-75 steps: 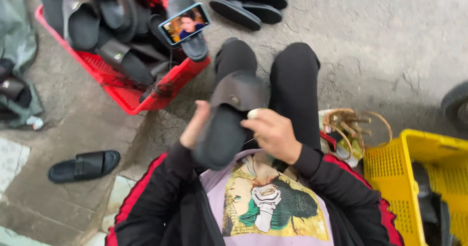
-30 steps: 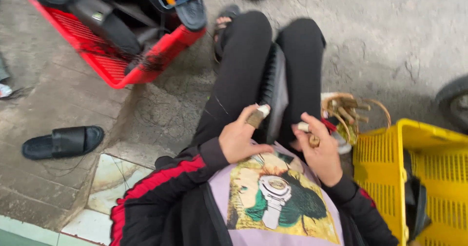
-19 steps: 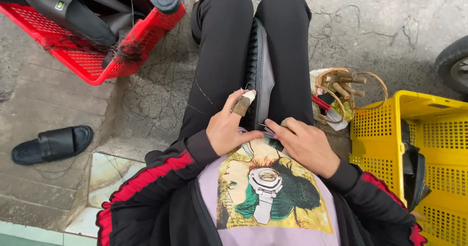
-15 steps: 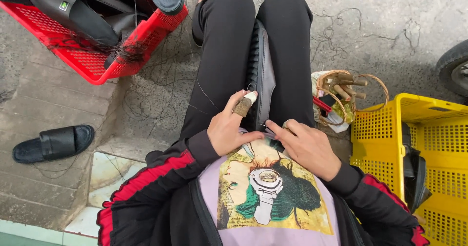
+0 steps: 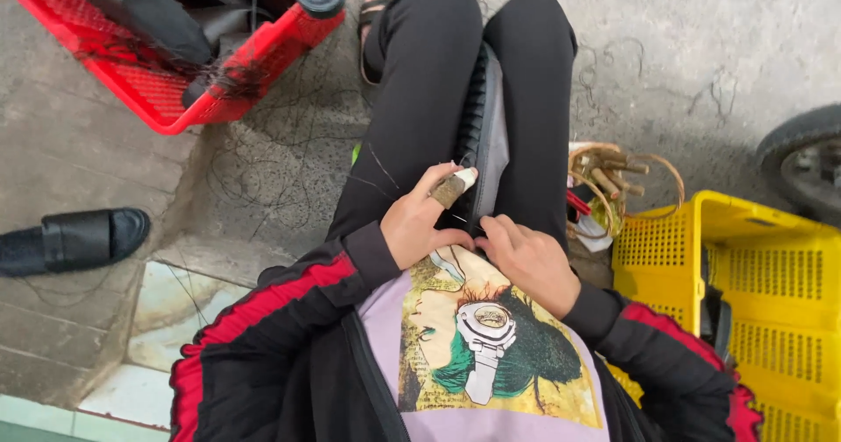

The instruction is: Hand-sewing a rubber shoe sole to the upper part of a shoe using a needle and thread.

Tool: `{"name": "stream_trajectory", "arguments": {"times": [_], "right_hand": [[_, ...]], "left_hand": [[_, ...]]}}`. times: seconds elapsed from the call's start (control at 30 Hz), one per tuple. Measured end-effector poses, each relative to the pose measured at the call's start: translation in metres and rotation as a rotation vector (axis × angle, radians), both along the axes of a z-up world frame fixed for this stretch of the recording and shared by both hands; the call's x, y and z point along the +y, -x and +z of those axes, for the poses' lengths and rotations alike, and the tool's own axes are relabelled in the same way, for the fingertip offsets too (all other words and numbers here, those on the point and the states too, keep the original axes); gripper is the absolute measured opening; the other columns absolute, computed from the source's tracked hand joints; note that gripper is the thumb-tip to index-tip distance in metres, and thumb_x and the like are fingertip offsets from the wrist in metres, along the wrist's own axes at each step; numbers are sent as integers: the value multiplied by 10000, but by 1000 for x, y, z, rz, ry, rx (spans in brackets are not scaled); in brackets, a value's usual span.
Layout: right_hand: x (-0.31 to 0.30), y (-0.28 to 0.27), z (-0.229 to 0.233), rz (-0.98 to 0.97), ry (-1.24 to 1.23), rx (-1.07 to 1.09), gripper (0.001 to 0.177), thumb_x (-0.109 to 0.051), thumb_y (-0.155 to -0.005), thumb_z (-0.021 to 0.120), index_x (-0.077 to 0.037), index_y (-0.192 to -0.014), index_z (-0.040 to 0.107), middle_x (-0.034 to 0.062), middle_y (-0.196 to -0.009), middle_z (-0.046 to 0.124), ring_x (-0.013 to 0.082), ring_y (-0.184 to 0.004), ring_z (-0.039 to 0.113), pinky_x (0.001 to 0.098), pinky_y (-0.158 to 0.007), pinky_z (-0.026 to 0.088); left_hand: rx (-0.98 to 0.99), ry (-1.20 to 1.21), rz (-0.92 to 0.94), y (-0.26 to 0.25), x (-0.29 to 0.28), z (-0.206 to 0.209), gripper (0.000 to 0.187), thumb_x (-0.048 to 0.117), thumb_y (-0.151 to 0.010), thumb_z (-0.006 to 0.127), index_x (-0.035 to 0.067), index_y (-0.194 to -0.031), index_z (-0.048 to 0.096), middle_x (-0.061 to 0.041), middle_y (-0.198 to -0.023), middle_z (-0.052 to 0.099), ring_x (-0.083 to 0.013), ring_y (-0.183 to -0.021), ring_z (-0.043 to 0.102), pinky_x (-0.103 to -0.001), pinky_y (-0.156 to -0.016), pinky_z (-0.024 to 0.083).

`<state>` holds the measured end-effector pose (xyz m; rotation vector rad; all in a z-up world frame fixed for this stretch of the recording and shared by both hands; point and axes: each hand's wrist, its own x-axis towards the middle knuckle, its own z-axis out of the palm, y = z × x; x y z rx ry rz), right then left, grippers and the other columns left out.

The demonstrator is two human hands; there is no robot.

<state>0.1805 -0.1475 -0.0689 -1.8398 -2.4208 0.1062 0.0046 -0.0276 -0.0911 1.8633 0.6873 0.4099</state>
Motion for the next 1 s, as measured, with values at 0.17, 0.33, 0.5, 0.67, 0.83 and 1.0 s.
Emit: {"name": "stream_trajectory", "arguments": {"times": [0.17,0.33,0.5,0.67,0.83,1.0], "right_hand": [[15,-6,45,-75,206,259,344,-316,-897,593,-110,-1168,542,53,-884,603,260,-856,638,374,-663,534],[15,-16,64,-158,303,469,374,-332,-894,612,-156,-1222,583,19,-947,577,235,-998,597,330,-819,503],[11,1,56,-186,409,377,203,-241,-935,518,-142,-1111,530,87,-875,610,332,-821,664,444,-654,547],[-19,-2,-17,-124,-10,141,114,-244,-924,555,-176,-1012,580,5,-808,509,245,-727,605,327,-589,503],[-21,-1,-19,-187,-169,122,272,-274,-878,633,-244,-1145,589,-37,-906,495,170,-721,611,280,-587,517],[-8,3,11,-184,-183,289,256,-278,-873,672,-185,-1111,656,8,-820,451,223,-699,576,307,-570,491]], "left_hand": [[-136,-32,123,7,8,27,610,435,-656,830,7,-863,447,-90,-1162,504,-345,-977,624,-379,-803,538],[-316,232,271,18,-1,3,329,172,-801,777,86,-1093,651,22,-792,585,-37,-492,399,-204,-456,359],[-312,646,290,25,-14,1,159,101,-925,617,28,-1058,664,-28,-709,660,-18,-646,584,-174,-644,491],[-268,761,290,33,-19,-11,163,94,-921,617,14,-1056,661,-62,-748,674,-43,-710,632,-198,-703,519],[-265,867,197,27,-21,-1,108,69,-902,627,2,-979,663,-39,-718,656,-25,-671,606,-184,-666,508],[-83,733,-173,30,-16,6,77,91,-891,642,40,-885,699,-40,-687,676,-82,-687,659,-248,-682,552]]}}
